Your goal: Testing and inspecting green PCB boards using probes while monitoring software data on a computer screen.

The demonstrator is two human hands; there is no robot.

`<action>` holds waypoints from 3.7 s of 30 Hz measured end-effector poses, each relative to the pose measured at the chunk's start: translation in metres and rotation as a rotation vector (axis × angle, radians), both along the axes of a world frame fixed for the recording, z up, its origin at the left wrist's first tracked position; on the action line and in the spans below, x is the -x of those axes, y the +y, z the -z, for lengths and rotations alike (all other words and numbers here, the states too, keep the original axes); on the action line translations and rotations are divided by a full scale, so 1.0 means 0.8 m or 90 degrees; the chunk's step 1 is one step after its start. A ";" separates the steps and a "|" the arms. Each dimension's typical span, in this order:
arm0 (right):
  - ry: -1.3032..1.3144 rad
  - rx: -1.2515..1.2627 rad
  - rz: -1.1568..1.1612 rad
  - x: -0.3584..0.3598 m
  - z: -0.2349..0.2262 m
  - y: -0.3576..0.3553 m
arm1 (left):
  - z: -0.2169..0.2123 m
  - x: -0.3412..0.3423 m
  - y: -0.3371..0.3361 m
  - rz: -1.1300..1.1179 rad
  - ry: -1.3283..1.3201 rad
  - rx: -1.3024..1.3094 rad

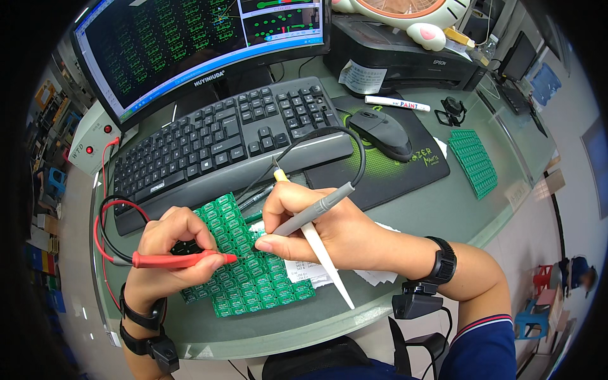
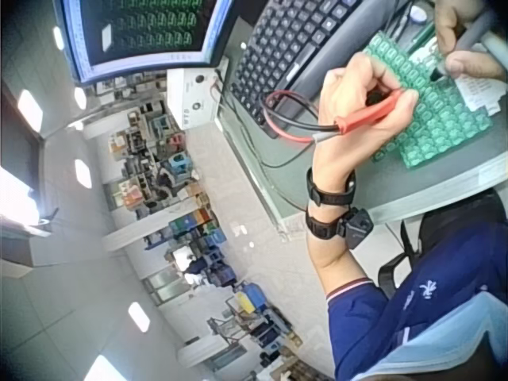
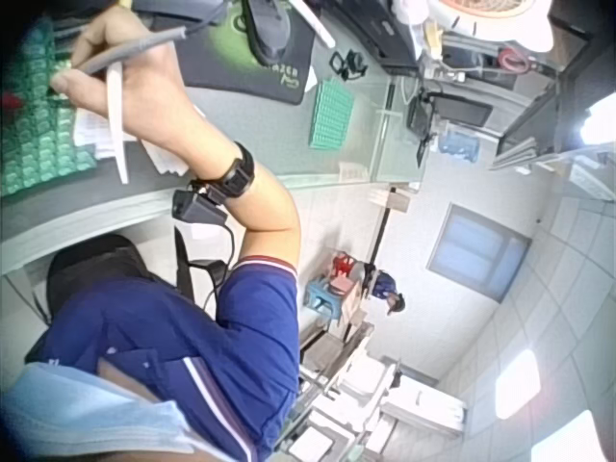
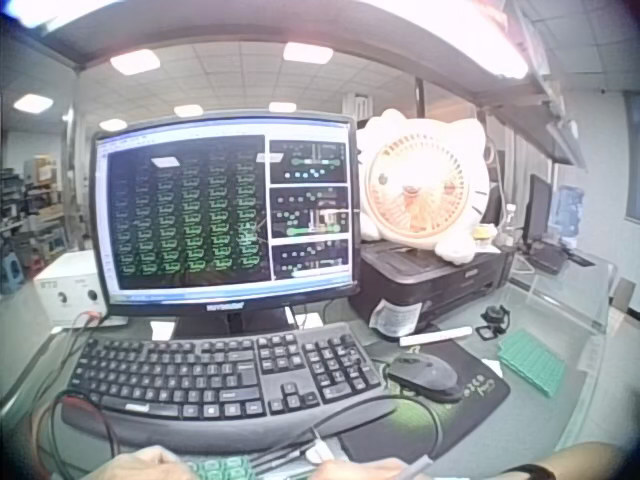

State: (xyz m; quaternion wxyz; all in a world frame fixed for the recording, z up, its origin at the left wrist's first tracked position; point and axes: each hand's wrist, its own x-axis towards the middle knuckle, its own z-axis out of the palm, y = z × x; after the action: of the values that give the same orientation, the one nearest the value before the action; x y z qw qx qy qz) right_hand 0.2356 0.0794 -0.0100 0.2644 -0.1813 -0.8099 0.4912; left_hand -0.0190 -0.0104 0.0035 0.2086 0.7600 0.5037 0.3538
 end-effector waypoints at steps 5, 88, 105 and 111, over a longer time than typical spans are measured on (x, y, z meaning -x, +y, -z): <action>0.006 0.013 0.001 0.001 -0.001 -0.001 | -0.001 0.000 0.000 -0.001 -0.019 0.031; 0.073 -0.325 0.011 0.016 0.004 -0.026 | -0.014 -0.004 -0.004 0.015 -0.205 0.219; 0.042 0.070 0.072 0.032 -0.038 0.000 | -0.009 -0.002 -0.008 0.012 -0.144 0.147; 0.024 0.189 0.090 -0.003 -0.001 -0.013 | -0.002 -0.003 0.000 0.025 -0.149 0.160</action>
State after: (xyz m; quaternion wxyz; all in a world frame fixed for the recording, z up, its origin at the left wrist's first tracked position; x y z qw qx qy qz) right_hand 0.2380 0.0689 -0.0093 0.2839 -0.2653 -0.7085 0.5891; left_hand -0.0169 -0.0103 0.0051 0.3663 0.6910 0.5014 0.3702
